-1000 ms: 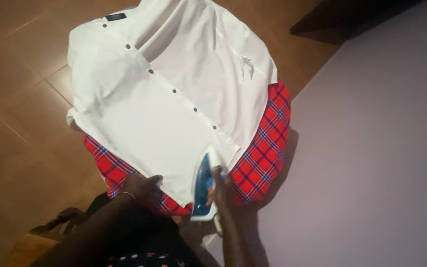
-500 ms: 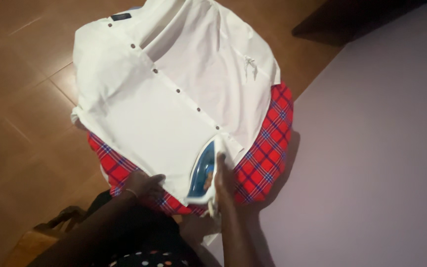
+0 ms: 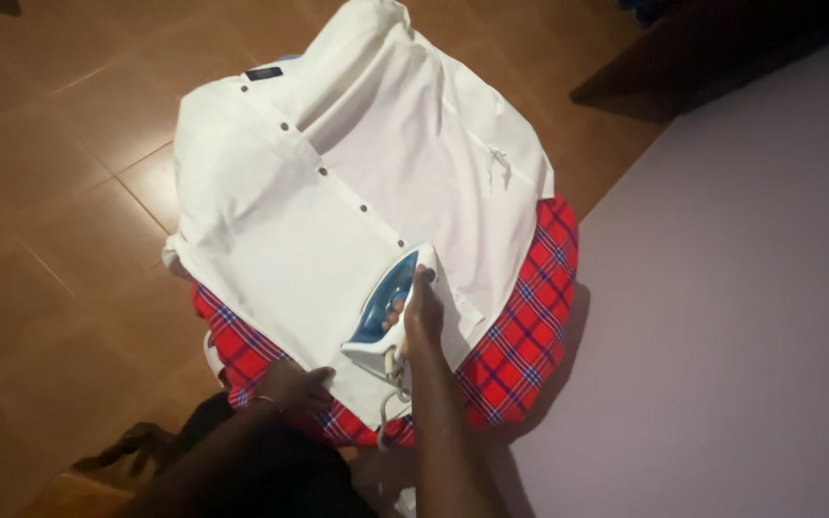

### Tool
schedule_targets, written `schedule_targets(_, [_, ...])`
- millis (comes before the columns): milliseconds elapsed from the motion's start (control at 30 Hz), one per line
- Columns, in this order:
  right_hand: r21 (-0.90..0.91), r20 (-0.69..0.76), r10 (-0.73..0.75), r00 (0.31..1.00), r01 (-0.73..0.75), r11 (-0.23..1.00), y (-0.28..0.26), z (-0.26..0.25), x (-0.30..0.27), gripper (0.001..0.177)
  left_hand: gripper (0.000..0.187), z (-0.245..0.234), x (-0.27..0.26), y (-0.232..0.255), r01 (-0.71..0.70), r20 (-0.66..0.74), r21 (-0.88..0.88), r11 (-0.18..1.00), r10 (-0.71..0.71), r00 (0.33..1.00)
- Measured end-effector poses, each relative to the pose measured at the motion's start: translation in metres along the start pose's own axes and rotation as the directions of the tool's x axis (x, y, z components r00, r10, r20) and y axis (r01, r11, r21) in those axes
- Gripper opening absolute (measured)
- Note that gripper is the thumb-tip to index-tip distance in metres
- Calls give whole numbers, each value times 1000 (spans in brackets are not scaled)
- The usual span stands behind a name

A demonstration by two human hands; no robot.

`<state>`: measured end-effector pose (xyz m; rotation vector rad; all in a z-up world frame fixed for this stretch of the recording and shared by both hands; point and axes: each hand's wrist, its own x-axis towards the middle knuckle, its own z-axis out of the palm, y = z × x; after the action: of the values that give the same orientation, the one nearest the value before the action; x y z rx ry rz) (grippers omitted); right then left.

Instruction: The person irons a white long-sleeved shirt on a round ironing board covered with a red plaid cloth. They use a blue and white electric iron to smooth the fabric, frequently adjusting the shirt's position and sleeves with their left hand while moving the iron with their right hand.

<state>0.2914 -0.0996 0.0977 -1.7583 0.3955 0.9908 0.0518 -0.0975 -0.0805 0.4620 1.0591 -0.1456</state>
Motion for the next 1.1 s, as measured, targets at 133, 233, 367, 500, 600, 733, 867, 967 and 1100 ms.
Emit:
schedule_targets(133, [-373,19,-40,999,44,927,26,14,-27,76,57,4,-11,9,-26,-113,877,479,259,959])
schedule_targets(233, [-355,74,-63,995,85,931,29,28,-34,75,51,-1,-30,9,-80,36,194,978,75,997])
schedule_targets(367, [-388,107,-123,987,155,909,-24,65,6,75,45,-4,-35,20,19,87,-13,1000,-17,996])
schedule_targets(500, [-355,265,-122,956,215,910,-4,62,17,78,55,-8,-42,18,76,-19,-107,991,-78,997])
schedule_targets(600, [-526,271,-74,960,213,823,39,47,-15,75,48,-21,-26,22,-143,-170,369,918,217,961])
schedule_targets(733, [-521,297,57,953,111,846,67,11,-85,72,45,-54,-22,35,-203,139,979,-1,732,667])
schedule_targets(867, [-510,48,-14,999,37,859,59,-32,-100,71,51,-35,-27,48,66,-452,656,752,321,832])
schedule_targets(967, [-404,-56,-43,997,17,915,44,-65,-72,71,42,-33,-19,35,-81,-263,825,560,506,822])
schedule_targets(1100, [-139,-224,23,974,-55,989,38,-102,-44,68,45,-9,-7,10,-131,-183,636,760,314,932])
